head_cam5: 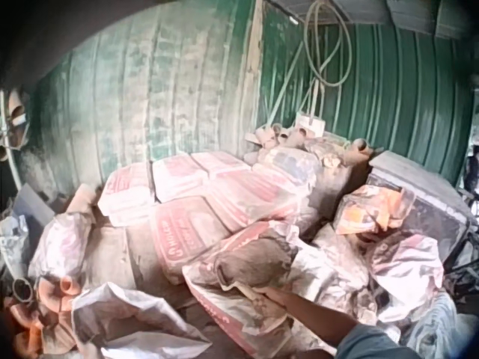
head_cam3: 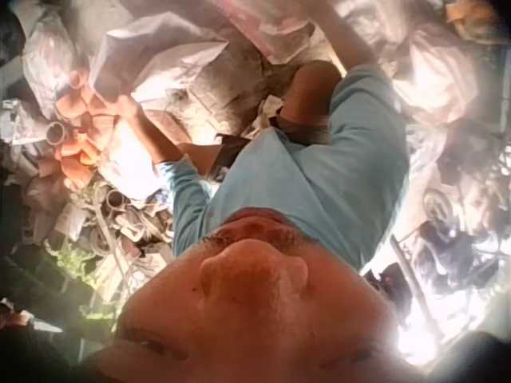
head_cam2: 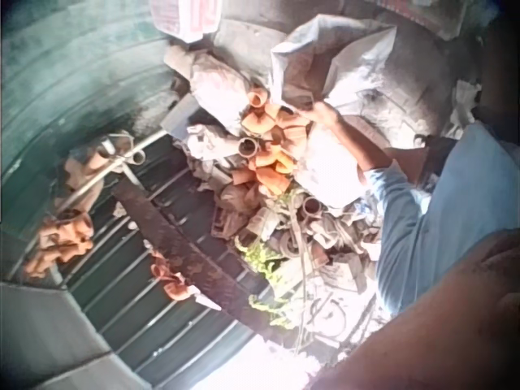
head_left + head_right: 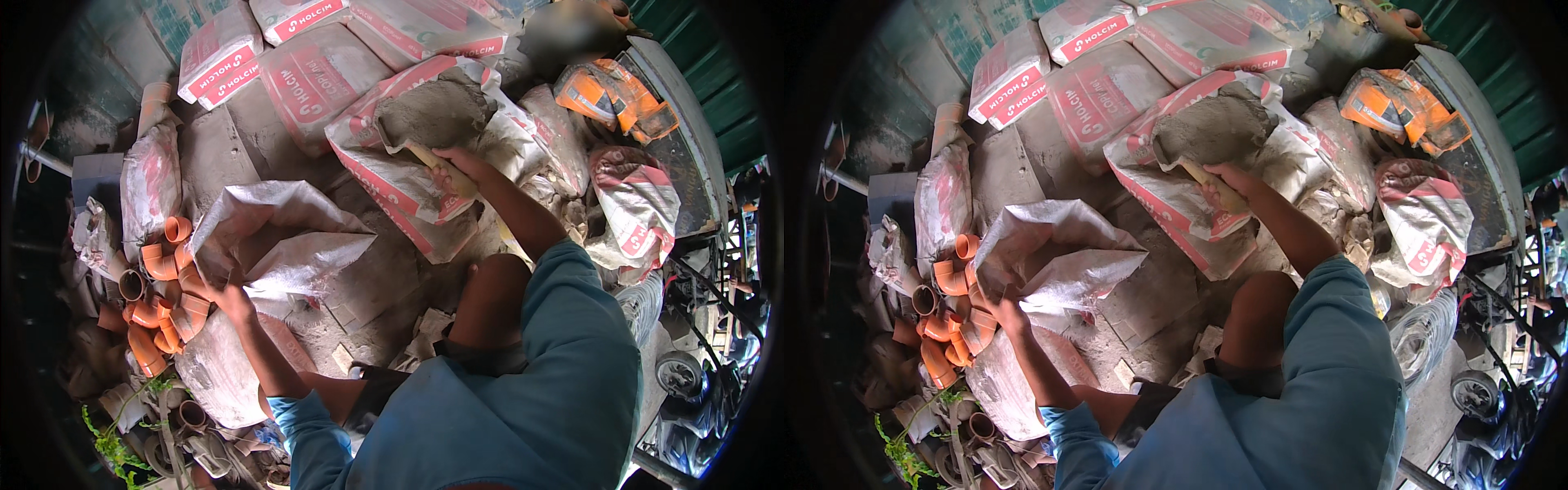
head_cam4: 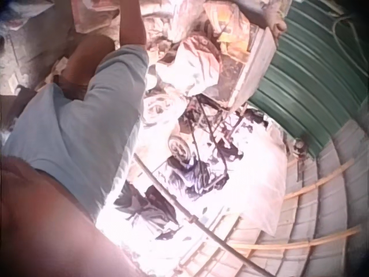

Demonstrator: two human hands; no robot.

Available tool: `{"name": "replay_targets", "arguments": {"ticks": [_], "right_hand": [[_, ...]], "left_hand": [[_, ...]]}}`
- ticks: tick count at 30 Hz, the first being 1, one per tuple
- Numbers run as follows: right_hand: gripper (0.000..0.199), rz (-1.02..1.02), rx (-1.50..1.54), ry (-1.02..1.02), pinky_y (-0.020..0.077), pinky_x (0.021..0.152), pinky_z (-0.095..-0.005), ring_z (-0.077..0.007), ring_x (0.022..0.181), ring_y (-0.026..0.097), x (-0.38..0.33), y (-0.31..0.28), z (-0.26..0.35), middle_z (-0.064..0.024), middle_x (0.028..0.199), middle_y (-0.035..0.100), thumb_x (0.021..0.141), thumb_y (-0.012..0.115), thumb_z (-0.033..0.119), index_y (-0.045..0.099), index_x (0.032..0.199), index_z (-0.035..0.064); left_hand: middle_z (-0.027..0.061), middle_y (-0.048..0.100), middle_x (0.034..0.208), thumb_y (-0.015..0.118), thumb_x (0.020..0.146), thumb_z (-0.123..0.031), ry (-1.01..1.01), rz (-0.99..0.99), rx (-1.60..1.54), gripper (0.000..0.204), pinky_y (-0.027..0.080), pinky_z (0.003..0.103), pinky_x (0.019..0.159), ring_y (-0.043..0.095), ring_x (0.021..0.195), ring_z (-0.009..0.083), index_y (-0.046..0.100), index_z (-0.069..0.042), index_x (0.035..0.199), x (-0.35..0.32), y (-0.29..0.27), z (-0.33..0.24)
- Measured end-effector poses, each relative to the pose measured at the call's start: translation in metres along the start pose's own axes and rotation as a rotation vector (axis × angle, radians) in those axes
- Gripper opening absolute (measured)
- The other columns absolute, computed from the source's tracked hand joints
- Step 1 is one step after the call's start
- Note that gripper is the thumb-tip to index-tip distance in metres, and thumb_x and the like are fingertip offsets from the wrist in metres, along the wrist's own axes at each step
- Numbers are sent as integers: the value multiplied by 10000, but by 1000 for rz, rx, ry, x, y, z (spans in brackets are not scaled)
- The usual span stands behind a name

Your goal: The person scoops cement from a large bag using a trowel and pours it into a smaller white sack. The person repeatedly scoops and transfers the material while standing in a cluttered storage area.

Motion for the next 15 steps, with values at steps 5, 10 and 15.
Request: {"name": "replay_targets", "arguments": {"ticks": [5, 10, 15], "right_hand": [[461, -34, -216, -215, 427, 518, -238, -71, 566, 484, 18, -6, 13, 21, 735, 516, 1014, 449, 491, 530, 997, 38], [466, -124, 12, -276, 426, 515, -290, -133, 550, 482, 13, -29, 24, -9, 678, 487, 1020, 403, 492, 517, 949, 45], [455, 57, 177, -261, 443, 514, -310, -149, 544, 494, -18, -53, 20, -7, 655, 486, 1010, 433, 485, 525, 935, 46]], "left_hand": [[142, 432, 1456, 577, 759, 123, 8, -72, 112, 834, 414, 352, 1048, 496, 1238, 256, 284, -11, 1528, -3, 7, -9], [140, 390, 1468, 549, 714, 127, 50, -100, 100, 865, 400, 349, 1060, 456, 1279, 266, 292, -9, 1529, -3, 20, -17], [127, 414, 1429, 550, 699, 115, 32, -100, 138, 866, 367, 357, 1093, 431, 1304, 278, 301, 5, 1521, -1, 22, -9]]}}
Point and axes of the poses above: each hand's wrist, its own x-axis towards the middle knuckle, its own y-axis out of the palm, z = x × y, the point moved 9 cm from there along x, towards the middle knuckle
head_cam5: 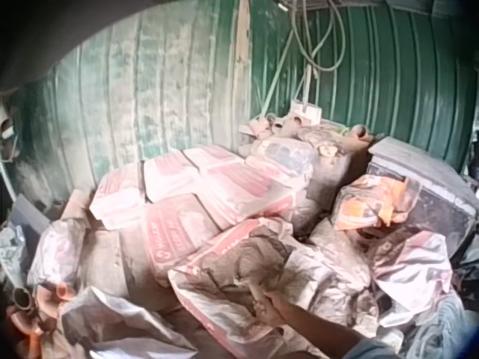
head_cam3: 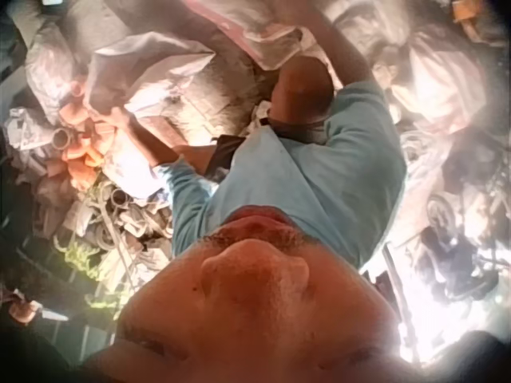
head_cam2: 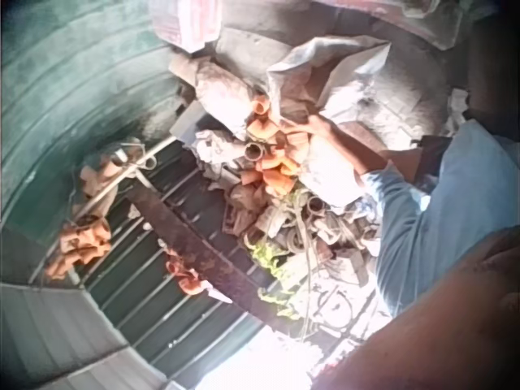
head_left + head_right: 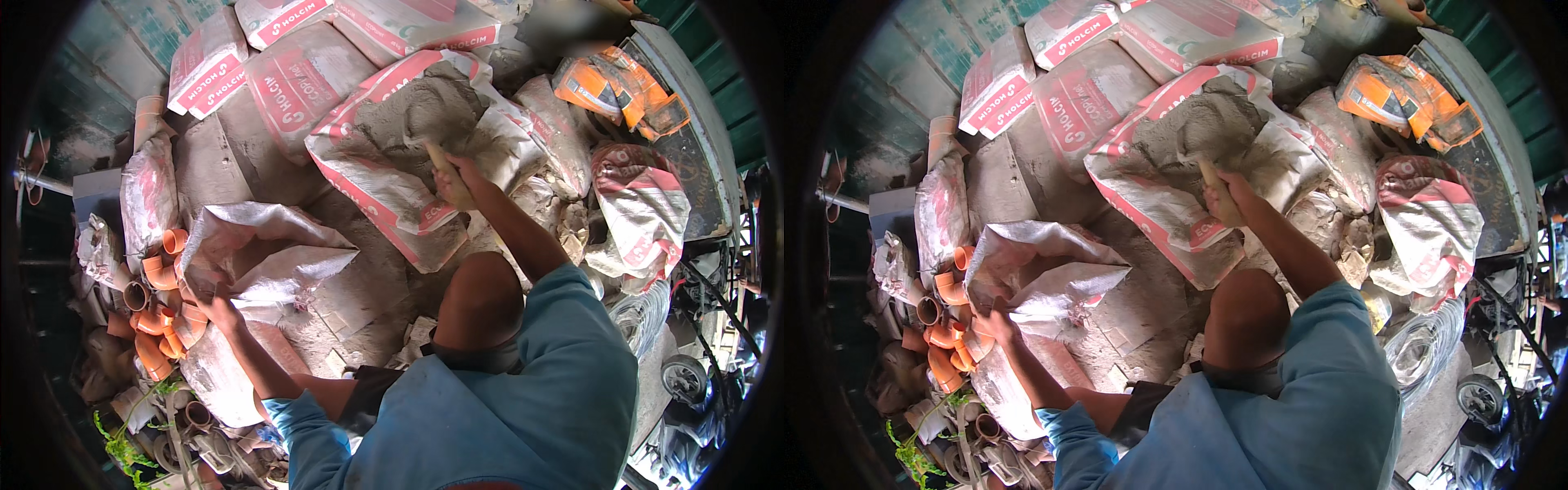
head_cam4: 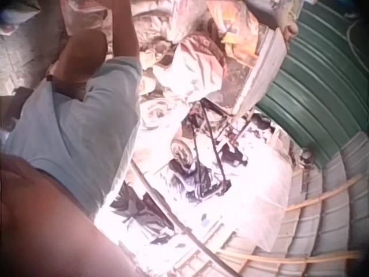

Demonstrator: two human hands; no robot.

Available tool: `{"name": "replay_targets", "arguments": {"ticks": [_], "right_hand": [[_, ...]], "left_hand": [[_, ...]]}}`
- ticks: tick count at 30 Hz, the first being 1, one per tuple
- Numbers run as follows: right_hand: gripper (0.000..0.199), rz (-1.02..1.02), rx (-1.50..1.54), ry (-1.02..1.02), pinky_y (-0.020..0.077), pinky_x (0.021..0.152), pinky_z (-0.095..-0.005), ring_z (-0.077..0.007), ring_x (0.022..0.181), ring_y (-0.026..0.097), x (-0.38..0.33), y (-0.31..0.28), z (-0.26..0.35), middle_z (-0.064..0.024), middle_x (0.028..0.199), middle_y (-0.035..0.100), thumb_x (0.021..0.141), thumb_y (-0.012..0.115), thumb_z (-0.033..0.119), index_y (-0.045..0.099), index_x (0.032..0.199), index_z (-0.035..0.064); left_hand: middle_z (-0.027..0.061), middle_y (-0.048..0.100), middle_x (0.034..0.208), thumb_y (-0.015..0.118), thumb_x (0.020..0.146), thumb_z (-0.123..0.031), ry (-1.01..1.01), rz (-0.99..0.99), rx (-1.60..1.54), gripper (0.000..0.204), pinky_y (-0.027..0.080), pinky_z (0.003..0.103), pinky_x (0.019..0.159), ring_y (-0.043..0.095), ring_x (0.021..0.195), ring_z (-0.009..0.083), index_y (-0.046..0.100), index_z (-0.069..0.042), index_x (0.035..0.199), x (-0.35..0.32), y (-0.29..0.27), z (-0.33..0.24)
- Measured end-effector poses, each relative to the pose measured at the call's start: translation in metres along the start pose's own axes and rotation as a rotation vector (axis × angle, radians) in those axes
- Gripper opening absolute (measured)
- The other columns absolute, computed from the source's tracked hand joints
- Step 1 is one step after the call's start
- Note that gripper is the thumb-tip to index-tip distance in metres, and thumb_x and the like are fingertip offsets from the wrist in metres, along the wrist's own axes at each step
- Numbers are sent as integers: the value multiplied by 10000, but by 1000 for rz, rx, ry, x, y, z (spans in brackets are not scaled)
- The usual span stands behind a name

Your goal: The person scoops cement from a large bag using a trowel and pours it into a smaller white sack. The person repeatedly scoops and transfers the material while standing in a cluttered storage area.

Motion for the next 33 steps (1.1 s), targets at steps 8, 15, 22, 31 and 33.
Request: {"name": "replay_targets", "arguments": {"ticks": [8, 15, 22, 31, 33], "right_hand": [[452, -554, -880, -285, 538, 550, -340, -182, 656, 628, -136, -43, 73, -77, 808, 629, 987, 536, 424, 564, 1101, -12], [368, -1269, -2114, -478, 550, 800, -531, -408, 941, 694, -124, -15, 186, -258, 1022, 684, 938, 573, 318, 565, 1135, 7], [331, -1179, -2223, -490, 548, 827, -520, -397, 957, 697, -69, -17, 207, -229, 1005, 702, 900, 594, 280, 622, 1112, 28], [329, -857, -2402, -484, 533, 816, -507, -412, 908, 683, -86, -1, 178, -247, 915, 691, 912, 593, 317, 648, 1066, 32], [331, -791, -2332, -524, 532, 796, -493, -405, 889, 685, -95, -1, 184, -251, 887, 689, 908, 605, 326, 665, 1057, 37]], "left_hand": [[153, 373, 1502, 563, 771, 131, 16, 19, -46, 821, 398, 358, 1068, 455, 1288, 274, 275, 7, 1529, -1, 0, 7], [113, 450, 1392, 599, 742, 74, 72, -5, 19, 824, 437, 351, 1016, 497, 1214, 250, 332, -27, 1516, -5, 20, -11], [109, 468, 1361, 597, 727, 112, 25, -3, 51, 797, 425, 347, 1011, 521, 1156, 231, 358, -15, 1477, -9, 18, -7], [183, 341, 1550, 637, 785, 122, -58, 32, 33, 865, 314, 367, 1143, 392, 1384, 273, 241, 17, 1547, -14, 36, 0], [186, 339, 1551, 652, 808, 103, -7, 67, 16, 844, 312, 361, 1144, 384, 1393, 275, 241, 32, 1541, -9, 42, -2]]}}
Point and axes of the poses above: each hand's wrist, its own x-axis towards the middle knuckle, its own y-axis out of the palm, z = x × y, the point moved 9 cm from there along x, towards the middle knuckle
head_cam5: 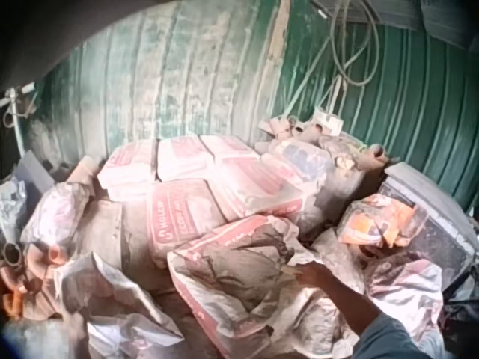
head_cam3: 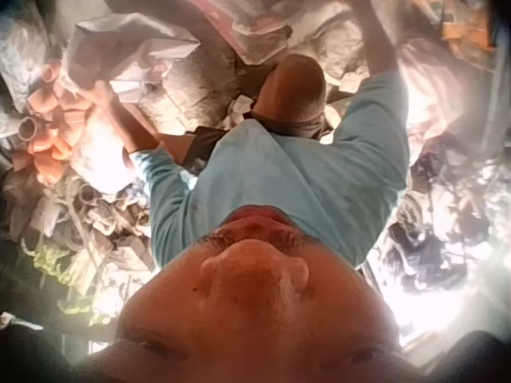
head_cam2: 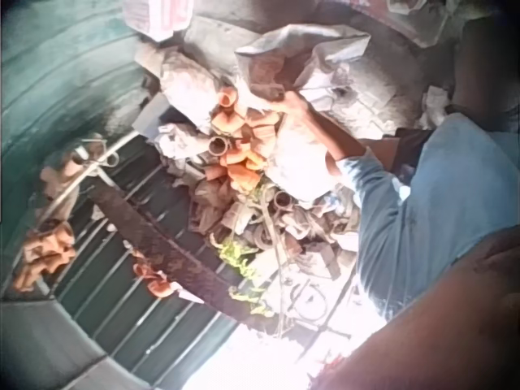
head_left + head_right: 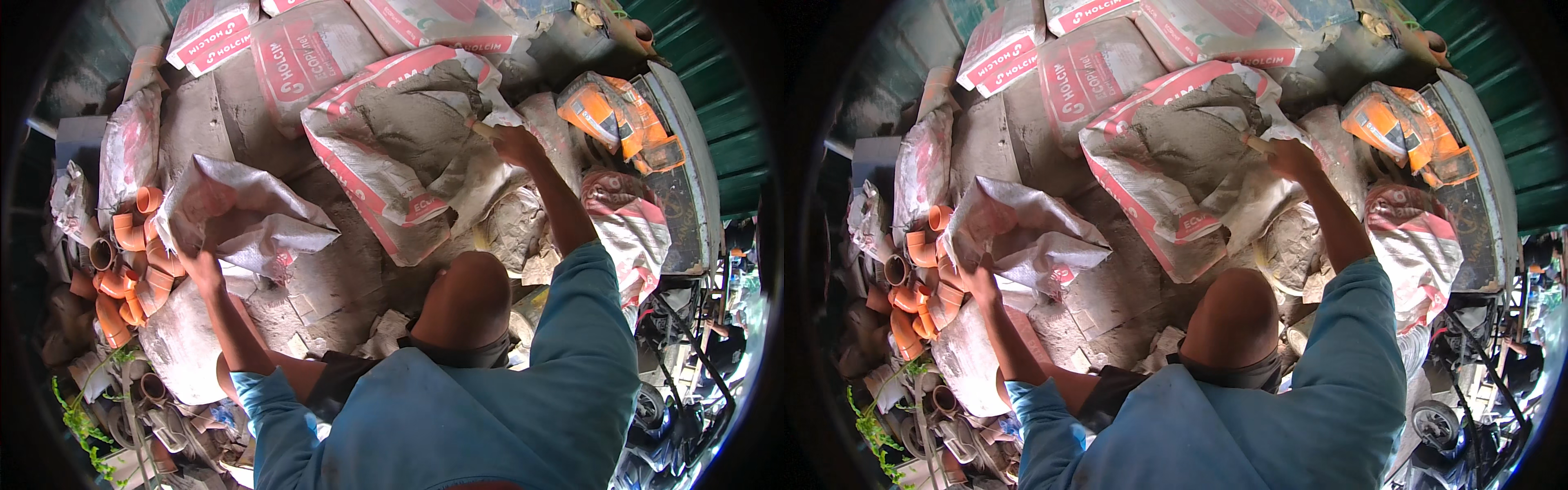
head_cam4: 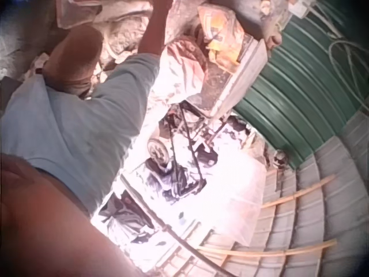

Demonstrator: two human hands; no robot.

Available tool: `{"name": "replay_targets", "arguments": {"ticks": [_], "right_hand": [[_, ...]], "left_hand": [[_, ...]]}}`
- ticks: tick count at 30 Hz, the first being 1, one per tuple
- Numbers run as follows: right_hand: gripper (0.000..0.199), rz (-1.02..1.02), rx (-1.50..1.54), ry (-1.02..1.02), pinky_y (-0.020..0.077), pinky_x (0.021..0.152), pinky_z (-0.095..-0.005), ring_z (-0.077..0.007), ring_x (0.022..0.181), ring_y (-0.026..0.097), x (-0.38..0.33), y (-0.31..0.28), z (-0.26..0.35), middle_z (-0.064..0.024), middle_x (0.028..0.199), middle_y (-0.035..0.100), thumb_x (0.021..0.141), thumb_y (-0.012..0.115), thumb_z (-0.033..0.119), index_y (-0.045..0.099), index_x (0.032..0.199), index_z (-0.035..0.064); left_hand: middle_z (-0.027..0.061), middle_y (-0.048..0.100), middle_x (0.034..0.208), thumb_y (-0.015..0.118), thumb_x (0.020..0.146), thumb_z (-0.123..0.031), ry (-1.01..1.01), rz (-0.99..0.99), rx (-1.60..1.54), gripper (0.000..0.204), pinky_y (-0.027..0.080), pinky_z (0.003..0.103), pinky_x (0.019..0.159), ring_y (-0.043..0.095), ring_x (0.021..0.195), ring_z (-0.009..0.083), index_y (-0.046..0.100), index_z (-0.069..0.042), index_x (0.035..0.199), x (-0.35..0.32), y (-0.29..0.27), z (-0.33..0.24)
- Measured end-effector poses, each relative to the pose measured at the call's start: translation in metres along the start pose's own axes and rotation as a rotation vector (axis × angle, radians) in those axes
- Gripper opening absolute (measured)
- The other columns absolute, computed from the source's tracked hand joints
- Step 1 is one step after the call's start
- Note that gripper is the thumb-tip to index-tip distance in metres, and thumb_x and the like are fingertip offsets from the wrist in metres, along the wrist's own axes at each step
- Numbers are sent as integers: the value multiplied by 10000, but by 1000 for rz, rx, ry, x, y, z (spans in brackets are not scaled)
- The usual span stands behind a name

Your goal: The person scoops cement from a large bag using a trowel and pours it into a smaller white sack. The person repeatedly scoops and transfers the material while standing in a cluttered storage area.

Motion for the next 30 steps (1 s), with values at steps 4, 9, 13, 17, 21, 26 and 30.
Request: {"name": "replay_targets", "arguments": {"ticks": [4, 9, 13, 17, 21, 26, 30], "right_hand": [[347, -86, 115, 76, 533, 750, -456, -372, 834, 697, 6, -16, -37, -242, 875, 699, 900, 630, 325, 684, 1072, 30], [339, 184, 243, 216, 514, 581, -382, -225, 616, 651, 19, -4, -58, -136, 717, 654, 943, 589, 318, 680, 1053, 11], [386, 400, 401, 203, 462, 461, -325, -140, 529, 574, 20, 13, -29, -51, 655, 593, 949, 593, 392, 669, 1052, 29], [405, 486, 507, 172, 446, 436, -321, -141, 522, 571, 14, 28, -3, -48, 665, 601, 935, 613, 407, 662, 1034, 17], [391, 541, 639, 240, 459, 447, -300, -151, 520, 583, 6, 43, 9, -75, 685, 610, 952, 605, 380, 647, 1095, 18], [391, 577, 802, 320, 453, 448, -301, -146, 535, 576, -6, 51, 19, -77, 717, 609, 970, 571, 373, 612, 1123, 16], [373, 573, 872, 362, 445, 445, -309, -152, 514, 550, -14, 49, 25, -71, 712, 599, 976, 562, 348, 623, 1130, 15]], "left_hand": [[185, 345, 1548, 646, 808, 110, 49, 13, -19, 832, 308, 354, 1146, 386, 1391, 278, 239, 56, 1532, 4, -2, 8], [164, 380, 1522, 607, 774, 124, -41, 20, -23, 859, 348, 355, 1116, 423, 1362, 259, 243, 7, 1543, 3, -10, 24], [170, 367, 1525, 564, 758, 158, -42, 6, 24, 873, 351, 347, 1115, 422, 1361, 256, 224, 8, 1547, -3, -15, 19], [171, 349, 1541, 551, 742, 166, 5, 23, 27, 869, 332, 346, 1130, 393, 1388, 259, 239, 21, 1541, -7, -13, 7], [168, 338, 1556, 549, 734, 162, 7, -1, 86, 864, 297, 351, 1152, 366, 1414, 263, 256, 28, 1535, -11, -15, -1], [166, 325, 1571, 549, 741, 164, -16, 13, 32, 863, 268, 351, 1169, 344, 1431, 263, 247, 26, 1538, -11, -12, -1], [163, 355, 1551, 559, 758, 163, 3, 3, -27, 848, 296, 349, 1153, 370, 1411, 259, 247, 26, 1534, -8, -14, -3]]}}
Point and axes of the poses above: each hand's wrist, its own x-axis towards the middle knuckle, its own y-axis out of the palm, z = x × y, the point moved 9 cm from there along x, towards the middle knuckle
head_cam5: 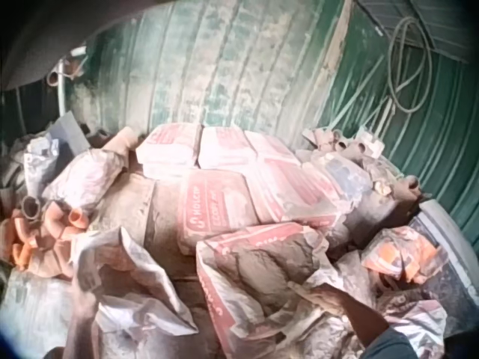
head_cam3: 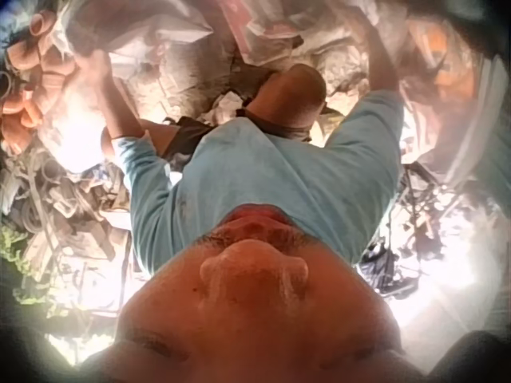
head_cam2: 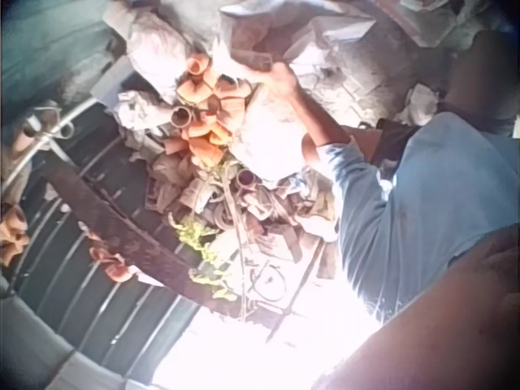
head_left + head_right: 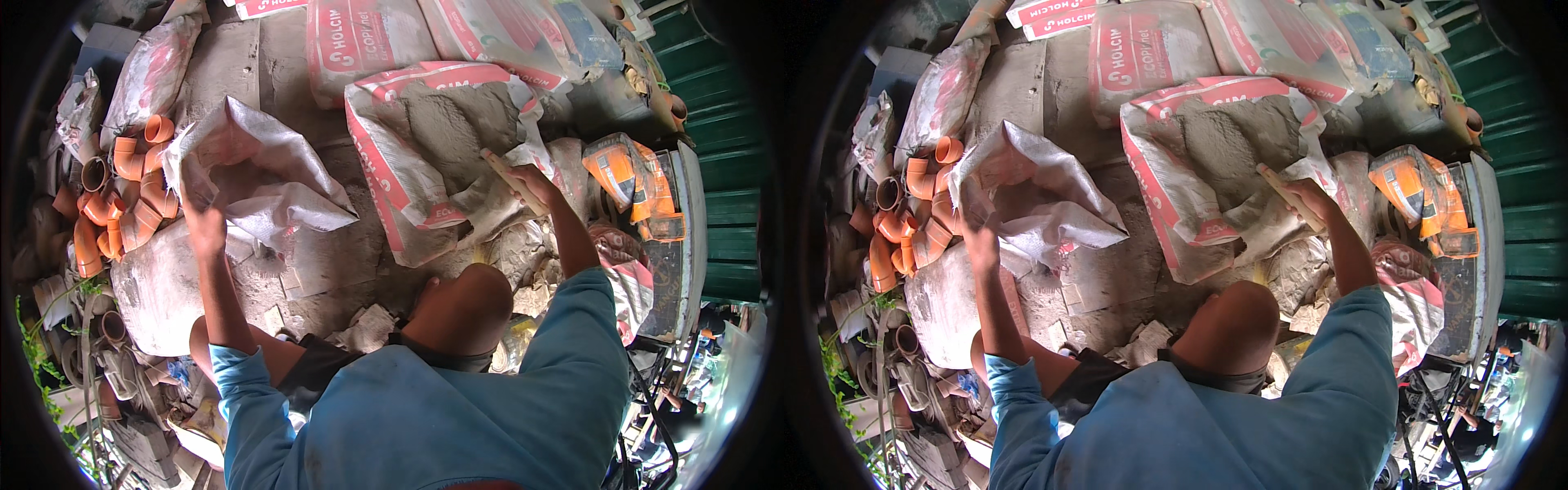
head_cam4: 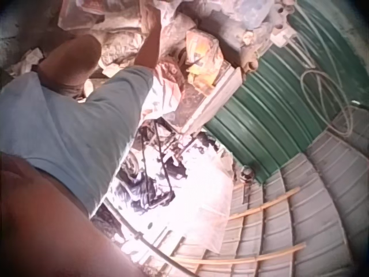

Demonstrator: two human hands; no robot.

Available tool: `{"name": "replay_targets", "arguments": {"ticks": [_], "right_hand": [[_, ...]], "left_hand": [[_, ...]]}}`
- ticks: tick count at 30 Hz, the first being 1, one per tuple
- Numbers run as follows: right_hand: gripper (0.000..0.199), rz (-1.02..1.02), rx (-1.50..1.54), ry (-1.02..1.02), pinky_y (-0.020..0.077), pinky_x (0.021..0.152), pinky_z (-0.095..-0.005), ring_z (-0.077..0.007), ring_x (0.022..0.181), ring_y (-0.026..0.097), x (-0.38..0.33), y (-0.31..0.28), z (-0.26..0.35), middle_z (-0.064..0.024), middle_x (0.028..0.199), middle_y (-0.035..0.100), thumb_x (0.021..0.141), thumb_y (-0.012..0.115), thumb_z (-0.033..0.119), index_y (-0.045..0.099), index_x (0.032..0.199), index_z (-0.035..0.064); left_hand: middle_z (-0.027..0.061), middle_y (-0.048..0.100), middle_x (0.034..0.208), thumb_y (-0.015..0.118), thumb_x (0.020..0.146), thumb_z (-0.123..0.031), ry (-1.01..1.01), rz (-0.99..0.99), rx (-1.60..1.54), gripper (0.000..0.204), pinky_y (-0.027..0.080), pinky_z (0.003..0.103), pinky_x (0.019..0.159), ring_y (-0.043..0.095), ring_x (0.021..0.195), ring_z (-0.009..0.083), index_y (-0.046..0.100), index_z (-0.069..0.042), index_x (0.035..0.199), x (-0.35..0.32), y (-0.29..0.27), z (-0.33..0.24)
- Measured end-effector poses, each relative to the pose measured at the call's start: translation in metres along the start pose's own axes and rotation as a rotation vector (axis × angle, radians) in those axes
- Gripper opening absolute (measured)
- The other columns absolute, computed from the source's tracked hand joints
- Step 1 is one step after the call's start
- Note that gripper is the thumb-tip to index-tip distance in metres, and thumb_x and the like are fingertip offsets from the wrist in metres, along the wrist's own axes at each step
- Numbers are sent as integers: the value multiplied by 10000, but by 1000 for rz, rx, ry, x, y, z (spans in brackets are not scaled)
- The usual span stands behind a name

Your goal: The person scoops cement from a large bag using a trowel and pours it into a smaller white sack. The person repeatedly scoops and transfers the material while standing in a cluttered storage area.

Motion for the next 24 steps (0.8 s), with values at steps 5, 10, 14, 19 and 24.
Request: {"name": "replay_targets", "arguments": {"ticks": [5, 10, 14, 19, 24], "right_hand": [[352, -27, 23, -10, 421, 446, -288, -131, 516, 534, -14, -6, 6, -55, 711, 590, 972, 557, 373, 601, 1078, 40], [361, -23, 48, -58, 417, 446, -283, -122, 513, 523, -35, -15, 31, -50, 715, 587, 948, 570, 383, 581, 1091, 52], [361, -72, -51, -73, 417, 440, -283, -121, 516, 528, -56, -19, 64, -46, 714, 586, 934, 579, 395, 583, 1045, 52], [368, -59, -142, -70, 425, 449, -299, -130, 517, 537, -89, 0, 113, -43, 679, 575, 925, 594, 403, 609, 955, 36], [375, 60, -211, -43, 422, 441, -292, -136, 515, 541, -120, 60, 168, -47, 662, 568, 910, 613, 419, 613, 900, 44]], "left_hand": [[157, 451, 1446, 561, 765, 151, -27, 29, -5, 818, 402, 341, 1064, 487, 1284, 244, 266, 35, 1519, 4, -2, -4], [156, 504, 1366, 559, 762, 135, -40, 37, 10, 807, 474, 334, 979, 558, 1175, 236, 282, 28, 1513, 4, -6, -8], [174, 491, 1377, 569, 753, 133, -139, 76, -88, 837, 451, 345, 1027, 544, 1209, 251, 257, 24, 1522, -2, -6, 7], [160, 503, 1363, 610, 752, 127, -135, 126, -194, 848, 497, 348, 992, 574, 1192, 248, 273, -6, 1518, -3, -10, 16], [151, 582, 1270, 684, 745, 117, -68, 181, -209, 869, 506, 362, 976, 606, 1147, 252, 286, -5, 1507, -2, -15, 5]]}}
Point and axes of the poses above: each hand's wrist, its own x-axis towards the middle knuckle, its own y-axis out of the palm, z = x × y, the point moved 9 cm from there along x, towards the middle knuckle
